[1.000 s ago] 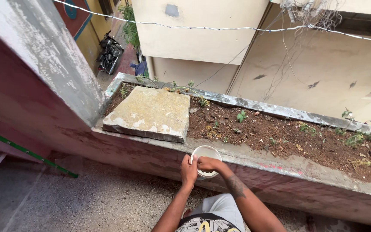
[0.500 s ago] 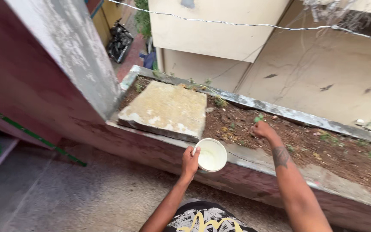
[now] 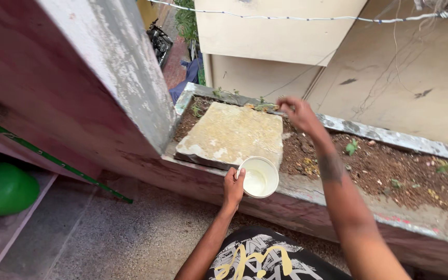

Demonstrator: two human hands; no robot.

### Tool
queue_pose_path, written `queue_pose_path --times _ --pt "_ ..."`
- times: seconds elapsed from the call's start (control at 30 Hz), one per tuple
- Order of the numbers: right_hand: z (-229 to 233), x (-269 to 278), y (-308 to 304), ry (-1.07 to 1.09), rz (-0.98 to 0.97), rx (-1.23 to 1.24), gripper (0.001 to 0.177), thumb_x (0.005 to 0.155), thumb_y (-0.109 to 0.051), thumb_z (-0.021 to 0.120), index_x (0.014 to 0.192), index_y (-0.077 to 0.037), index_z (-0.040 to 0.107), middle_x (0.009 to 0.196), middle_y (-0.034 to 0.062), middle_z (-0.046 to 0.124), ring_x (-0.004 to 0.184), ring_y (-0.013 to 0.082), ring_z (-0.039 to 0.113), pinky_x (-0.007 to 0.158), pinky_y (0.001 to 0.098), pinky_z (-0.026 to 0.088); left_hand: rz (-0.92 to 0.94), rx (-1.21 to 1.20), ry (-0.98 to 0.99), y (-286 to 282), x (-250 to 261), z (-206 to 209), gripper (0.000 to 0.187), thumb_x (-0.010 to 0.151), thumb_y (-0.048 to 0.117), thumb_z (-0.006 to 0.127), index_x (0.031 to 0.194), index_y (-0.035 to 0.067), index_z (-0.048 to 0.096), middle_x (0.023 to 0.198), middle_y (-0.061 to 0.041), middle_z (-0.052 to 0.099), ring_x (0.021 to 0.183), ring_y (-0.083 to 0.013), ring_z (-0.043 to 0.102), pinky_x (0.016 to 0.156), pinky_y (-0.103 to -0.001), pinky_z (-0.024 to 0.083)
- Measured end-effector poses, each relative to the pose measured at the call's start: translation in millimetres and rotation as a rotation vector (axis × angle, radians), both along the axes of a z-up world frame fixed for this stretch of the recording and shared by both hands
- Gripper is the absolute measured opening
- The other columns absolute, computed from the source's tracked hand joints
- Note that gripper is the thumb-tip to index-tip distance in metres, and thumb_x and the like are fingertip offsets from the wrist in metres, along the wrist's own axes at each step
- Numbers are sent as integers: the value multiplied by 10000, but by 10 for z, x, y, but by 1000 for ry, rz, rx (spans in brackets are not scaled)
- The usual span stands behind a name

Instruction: The person plants seeds in a long planter box on a balcony. They take seeds from a small white container and place them into the soil. The person refills the container with water from a tap and continues planting.

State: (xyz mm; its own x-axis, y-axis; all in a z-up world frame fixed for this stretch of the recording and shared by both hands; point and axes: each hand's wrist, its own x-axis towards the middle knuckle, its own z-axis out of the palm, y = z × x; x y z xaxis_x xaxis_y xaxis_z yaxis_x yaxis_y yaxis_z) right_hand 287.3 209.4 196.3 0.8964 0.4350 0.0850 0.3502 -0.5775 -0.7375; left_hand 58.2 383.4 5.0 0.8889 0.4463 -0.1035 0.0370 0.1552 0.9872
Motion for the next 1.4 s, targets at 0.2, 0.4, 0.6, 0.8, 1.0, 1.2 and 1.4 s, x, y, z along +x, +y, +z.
queue_pose_path --times 0.2,0.4,0.6,0.8,1.0,1.2,1.4 --pt "-823 -805 306 489 586 -316 309 973 -136 558 1247 -81 691 1160 108 771 1044 222 743 973 356 577 9 17 37 269 50 129 427 1016 312 640 739 101 392 668 37 369 640 -70 347 552 -289 354" --pt "-2301 -959 1030 166 599 -691 288 980 -210 587 1170 -18 689 1160 227 725 1099 404 680 909 458 547 -33 17 -27 443 110 278 429 1019 312 635 740 87 398 681 29 328 651 -90 316 564 -308 330" --pt "-2188 -792 1019 709 400 -416 310 965 -236 566 823 28 645 688 72 549 604 236 471 551 457 387 -36 47 20 724 239 217 456 1028 308 632 734 82 366 694 23 306 674 -95 302 574 -316 317" --pt "-1363 -128 1452 342 385 -297 377 951 -288 504 714 -22 627 618 80 614 578 188 577 554 409 493 -83 -13 99 1078 265 357 451 1024 308 636 758 98 337 688 27 300 656 -95 302 563 -319 337" --pt "-287 556 2350 100 110 -317 398 1038 -283 421 973 -52 738 884 144 751 781 261 701 807 418 559 -148 51 91 1442 373 429 459 1013 310 651 744 94 349 682 27 313 657 -94 302 553 -323 325" --pt "-76 539 2488 -229 69 -52 325 1062 -219 496 1231 -19 689 1144 189 726 947 279 692 864 451 538 -225 114 156 1805 459 408 429 1025 330 637 766 101 382 713 37 324 668 -90 314 574 -316 333" --pt "-679 -257 2141 122 -63 -63 239 992 -182 587 1056 -8 739 896 159 760 830 242 707 776 386 568 -192 135 65 1972 589 267 450 1018 312 660 769 88 360 714 12 305 674 -112 294 580 -332 329"
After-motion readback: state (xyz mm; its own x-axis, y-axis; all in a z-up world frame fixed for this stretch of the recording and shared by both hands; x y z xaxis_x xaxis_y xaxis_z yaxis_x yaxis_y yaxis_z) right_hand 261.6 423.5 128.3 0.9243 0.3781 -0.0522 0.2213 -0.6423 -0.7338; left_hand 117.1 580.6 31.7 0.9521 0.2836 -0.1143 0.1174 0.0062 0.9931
